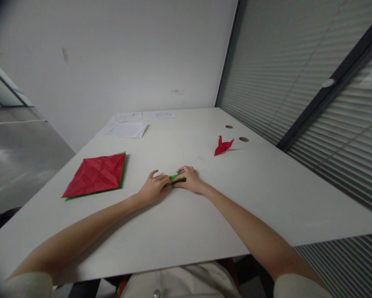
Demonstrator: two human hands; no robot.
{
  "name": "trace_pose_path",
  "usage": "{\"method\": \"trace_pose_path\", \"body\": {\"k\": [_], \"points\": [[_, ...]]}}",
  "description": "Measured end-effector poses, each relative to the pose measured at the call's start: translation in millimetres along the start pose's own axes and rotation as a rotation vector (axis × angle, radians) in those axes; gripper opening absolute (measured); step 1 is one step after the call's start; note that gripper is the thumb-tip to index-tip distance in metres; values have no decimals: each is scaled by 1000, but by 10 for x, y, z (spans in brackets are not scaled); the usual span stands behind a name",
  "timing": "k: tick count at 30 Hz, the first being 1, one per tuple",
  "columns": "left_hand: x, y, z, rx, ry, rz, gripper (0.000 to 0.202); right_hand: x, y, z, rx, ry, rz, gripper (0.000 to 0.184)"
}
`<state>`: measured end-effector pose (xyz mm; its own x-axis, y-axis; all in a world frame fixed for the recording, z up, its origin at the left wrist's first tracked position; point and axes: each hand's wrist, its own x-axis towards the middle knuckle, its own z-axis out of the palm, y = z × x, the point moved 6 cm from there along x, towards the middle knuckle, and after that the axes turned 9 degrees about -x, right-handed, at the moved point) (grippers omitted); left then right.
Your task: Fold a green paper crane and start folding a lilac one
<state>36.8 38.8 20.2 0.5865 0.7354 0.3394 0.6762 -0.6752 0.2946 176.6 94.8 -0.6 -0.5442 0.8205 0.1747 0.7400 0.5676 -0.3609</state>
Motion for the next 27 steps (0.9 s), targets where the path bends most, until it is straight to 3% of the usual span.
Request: {"method": "trace_pose_path", "body": {"k": [5,15,27], "points": [[-14,-17,23,32,-22,-8,13,-12,-15,-17,13,-14,-4,13],[65,-236,13,-173,5,-185,14,39,113,79,-7,162,136,14],[58,-243,11,-217,-4,-190,15,22,92,70,-15,111,142,15]]}}
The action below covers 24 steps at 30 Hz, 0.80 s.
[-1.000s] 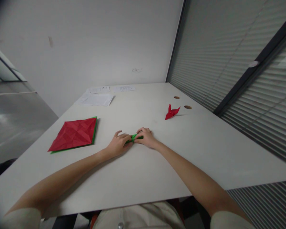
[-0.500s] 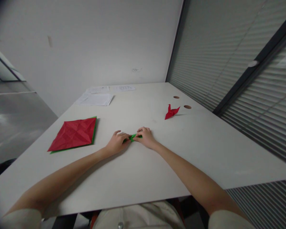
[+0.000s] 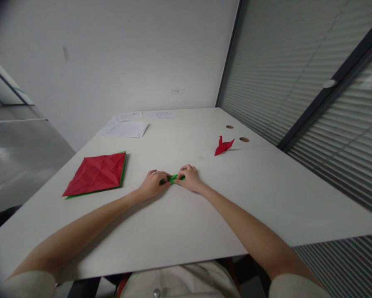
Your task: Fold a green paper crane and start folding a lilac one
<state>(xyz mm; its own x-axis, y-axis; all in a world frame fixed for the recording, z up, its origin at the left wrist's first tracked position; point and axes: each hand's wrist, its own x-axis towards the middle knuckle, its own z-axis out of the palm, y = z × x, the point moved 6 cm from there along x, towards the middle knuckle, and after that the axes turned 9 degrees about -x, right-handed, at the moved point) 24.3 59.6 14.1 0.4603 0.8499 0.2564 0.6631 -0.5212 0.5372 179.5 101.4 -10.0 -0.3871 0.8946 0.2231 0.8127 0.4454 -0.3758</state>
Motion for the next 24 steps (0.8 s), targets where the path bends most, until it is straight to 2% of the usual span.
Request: {"method": "trace_pose_path", "body": {"k": [13,24], "points": [[51,-57,-4,-97,57,-35,15,-26,-46,10,-48,52,40,15],[56,-108,22,-42,82,-19,13,-63,-85,-32,-19,101,20,22]]}}
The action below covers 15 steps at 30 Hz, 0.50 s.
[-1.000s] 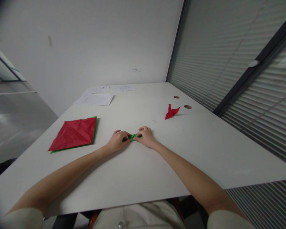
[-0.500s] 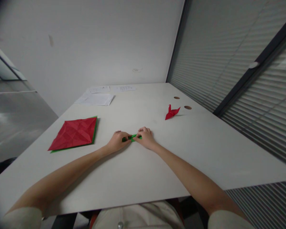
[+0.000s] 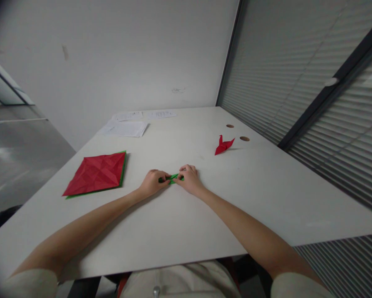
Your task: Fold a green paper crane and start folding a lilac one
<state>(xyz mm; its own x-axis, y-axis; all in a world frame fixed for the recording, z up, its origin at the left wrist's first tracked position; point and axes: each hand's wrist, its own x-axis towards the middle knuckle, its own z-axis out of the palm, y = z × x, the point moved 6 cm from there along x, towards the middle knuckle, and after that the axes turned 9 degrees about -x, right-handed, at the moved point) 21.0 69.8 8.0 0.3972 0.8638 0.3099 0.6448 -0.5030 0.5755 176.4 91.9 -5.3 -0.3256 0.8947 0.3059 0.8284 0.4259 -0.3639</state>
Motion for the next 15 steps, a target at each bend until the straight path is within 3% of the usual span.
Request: {"method": "trace_pose_path", "body": {"k": [15], "points": [[42,-6,-6,1,-82,-13,10,23,1,11,-49,-64,28,20]]}}
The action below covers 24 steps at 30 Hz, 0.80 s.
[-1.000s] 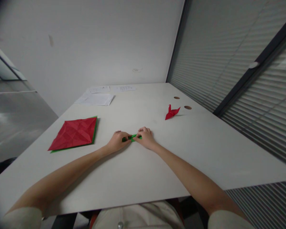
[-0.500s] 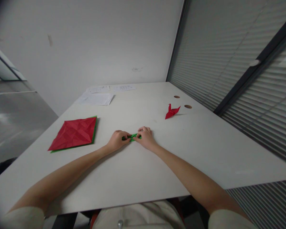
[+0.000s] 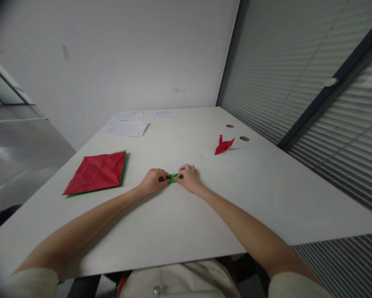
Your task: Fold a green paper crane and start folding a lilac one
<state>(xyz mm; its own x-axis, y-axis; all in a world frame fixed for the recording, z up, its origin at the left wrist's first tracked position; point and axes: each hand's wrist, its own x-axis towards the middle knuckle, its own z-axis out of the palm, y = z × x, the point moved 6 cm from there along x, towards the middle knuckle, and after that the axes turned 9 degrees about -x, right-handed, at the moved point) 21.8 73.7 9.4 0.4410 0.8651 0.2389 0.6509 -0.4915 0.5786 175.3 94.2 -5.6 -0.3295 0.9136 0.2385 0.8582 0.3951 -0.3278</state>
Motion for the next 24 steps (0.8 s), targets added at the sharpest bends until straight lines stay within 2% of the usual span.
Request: {"method": "trace_pose_path", "body": {"k": [9,19,24], "points": [[12,-46,0,-49,17,19,15,-15,-47,-38,-28,-20,-5,19],[27,-80,-4,-117,-15,44,19,4,-22,-10,-37,-27,-4,18],[59,-142,-26,-229,-102,80,16,2,-23,-20,-52,-29,-14,17]]}}
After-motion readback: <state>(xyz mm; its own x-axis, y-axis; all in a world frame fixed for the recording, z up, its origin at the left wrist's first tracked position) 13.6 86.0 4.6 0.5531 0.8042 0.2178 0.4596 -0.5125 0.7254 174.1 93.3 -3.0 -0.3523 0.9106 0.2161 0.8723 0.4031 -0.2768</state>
